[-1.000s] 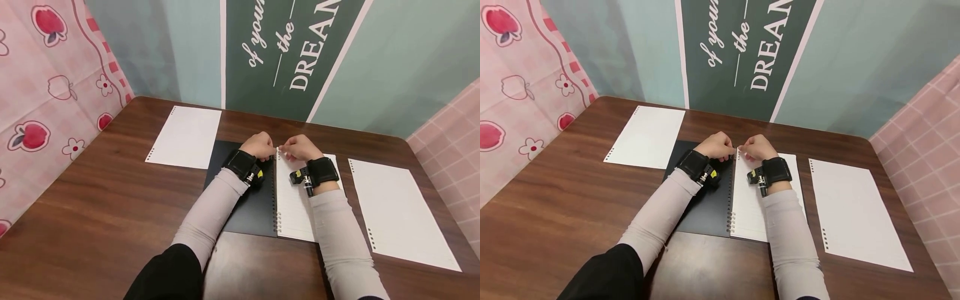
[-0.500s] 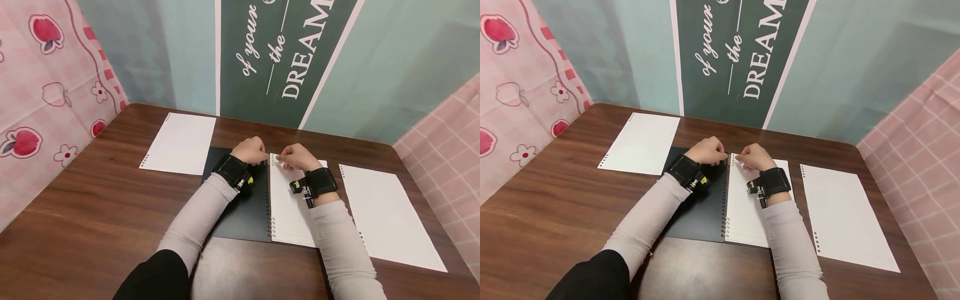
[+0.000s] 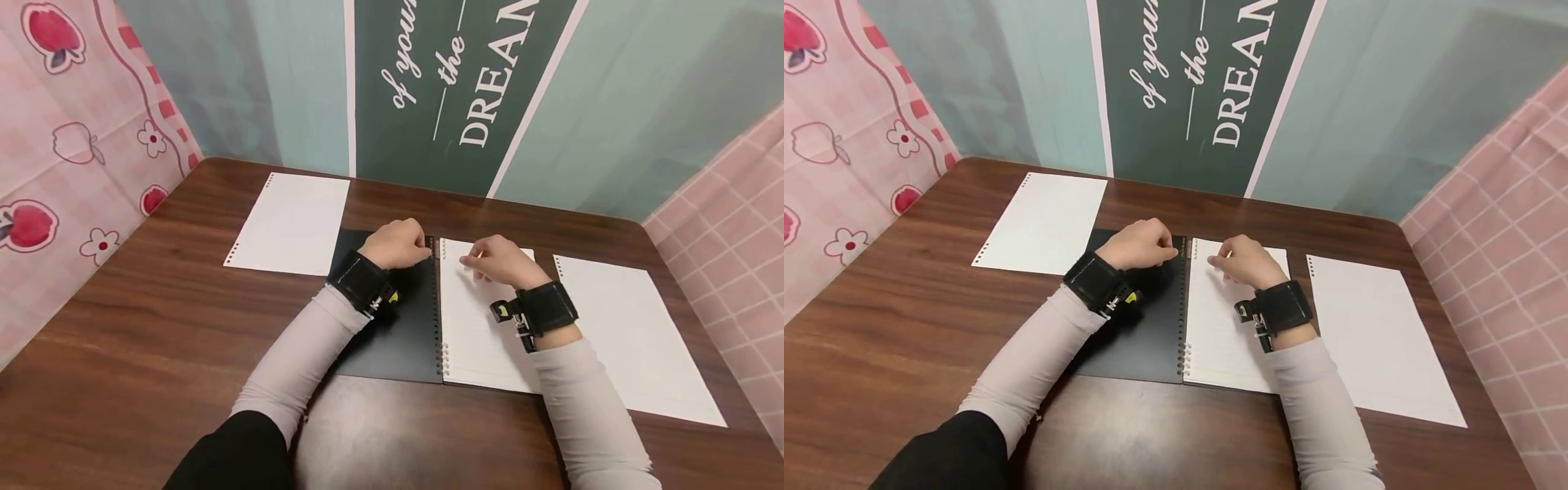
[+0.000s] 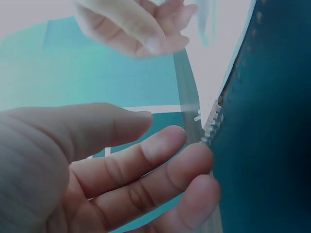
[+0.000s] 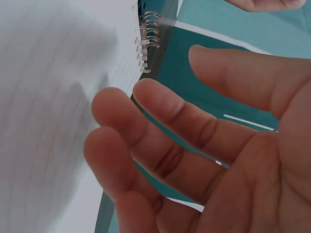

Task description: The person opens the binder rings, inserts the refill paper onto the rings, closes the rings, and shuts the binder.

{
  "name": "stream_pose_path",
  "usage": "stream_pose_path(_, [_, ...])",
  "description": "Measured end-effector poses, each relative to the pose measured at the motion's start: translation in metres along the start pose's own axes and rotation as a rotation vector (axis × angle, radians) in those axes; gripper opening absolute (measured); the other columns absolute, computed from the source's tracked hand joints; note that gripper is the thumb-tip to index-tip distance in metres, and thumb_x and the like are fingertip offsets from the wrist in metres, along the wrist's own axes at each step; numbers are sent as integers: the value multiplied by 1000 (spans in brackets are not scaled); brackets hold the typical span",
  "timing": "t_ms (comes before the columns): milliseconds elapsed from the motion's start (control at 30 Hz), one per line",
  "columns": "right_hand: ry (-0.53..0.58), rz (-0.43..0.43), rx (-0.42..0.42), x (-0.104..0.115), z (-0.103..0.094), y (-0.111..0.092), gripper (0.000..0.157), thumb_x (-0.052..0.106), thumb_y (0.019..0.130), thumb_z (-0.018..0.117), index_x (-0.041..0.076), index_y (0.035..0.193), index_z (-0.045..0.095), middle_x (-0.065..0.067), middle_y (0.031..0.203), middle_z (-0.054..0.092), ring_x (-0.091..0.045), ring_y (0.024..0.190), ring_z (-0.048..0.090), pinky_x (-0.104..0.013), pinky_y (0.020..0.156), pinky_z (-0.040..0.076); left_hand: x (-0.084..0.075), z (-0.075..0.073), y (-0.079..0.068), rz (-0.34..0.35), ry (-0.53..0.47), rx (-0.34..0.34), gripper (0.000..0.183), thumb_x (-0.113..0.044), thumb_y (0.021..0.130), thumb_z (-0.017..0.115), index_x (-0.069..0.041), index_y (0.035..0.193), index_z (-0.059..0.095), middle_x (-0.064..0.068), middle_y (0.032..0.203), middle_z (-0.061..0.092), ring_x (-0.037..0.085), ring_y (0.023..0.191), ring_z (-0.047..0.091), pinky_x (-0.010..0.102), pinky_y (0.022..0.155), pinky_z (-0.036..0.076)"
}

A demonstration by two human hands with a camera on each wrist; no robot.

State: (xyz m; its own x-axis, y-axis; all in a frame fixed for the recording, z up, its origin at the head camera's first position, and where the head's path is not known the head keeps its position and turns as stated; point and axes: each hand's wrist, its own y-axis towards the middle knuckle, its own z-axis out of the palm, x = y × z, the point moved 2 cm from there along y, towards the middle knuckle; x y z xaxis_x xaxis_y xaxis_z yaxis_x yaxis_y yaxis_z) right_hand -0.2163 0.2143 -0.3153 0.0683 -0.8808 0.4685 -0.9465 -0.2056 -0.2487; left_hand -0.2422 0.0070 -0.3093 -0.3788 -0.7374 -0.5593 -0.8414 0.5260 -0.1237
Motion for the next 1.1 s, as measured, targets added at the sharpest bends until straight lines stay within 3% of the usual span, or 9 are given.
stream_pose_path(167, [-15, -45, 0, 1, -1, -20, 25, 25, 98, 60, 1, 96, 68, -11, 71, 65, -18, 60, 51, -30, 57, 39, -1, -1, -17, 76, 51, -14, 39, -23, 98, 59, -18, 61, 50, -5, 54, 31, 10, 49, 31, 25, 50, 27])
stream_pose_path(367, [-27, -94, 20, 6, 1, -43, 20, 23, 97, 62, 5, 94, 69, -7, 74, 65, -17, 65, 56, -31, 61, 42, -12, 4, -43, 153, 155, 33, 21, -26, 97, 62, -18, 79, 67, -6, 68, 55, 11, 64, 53, 26, 60, 42])
stream_pose_path(600, [-50, -165, 19, 8, 13, -67, 12, 21, 96, 64, 11, 90, 69, -1, 71, 63, -13, 65, 54, -30, 63, 40, -24, 13, -70, 206, 198, 83, 21, -23, 95, 64, -22, 74, 65, -7, 69, 58, 11, 67, 57, 25, 58, 45])
stream_pose_path(833, [-61, -226, 35, 9, 27, -80, 9, 15, 94, 65, 17, 86, 68, 5, 71, 59, -10, 65, 51, -26, 61, 41, -31, 18, -80, 259, 214, 70, 20, -12, 91, 63, -22, 74, 64, -8, 70, 55, 11, 72, 57, 24, 58, 43])
stream_pose_path(1100, [-40, -328, 113, 19, 46, -85, 18, 2, 90, 64, 19, 86, 70, 10, 71, 59, -5, 66, 51, -22, 60, 43, -36, 41, -83, 293, 228, 108, 22, -11, 91, 62, -23, 72, 63, -10, 67, 54, 9, 64, 55, 24, 50, 41])
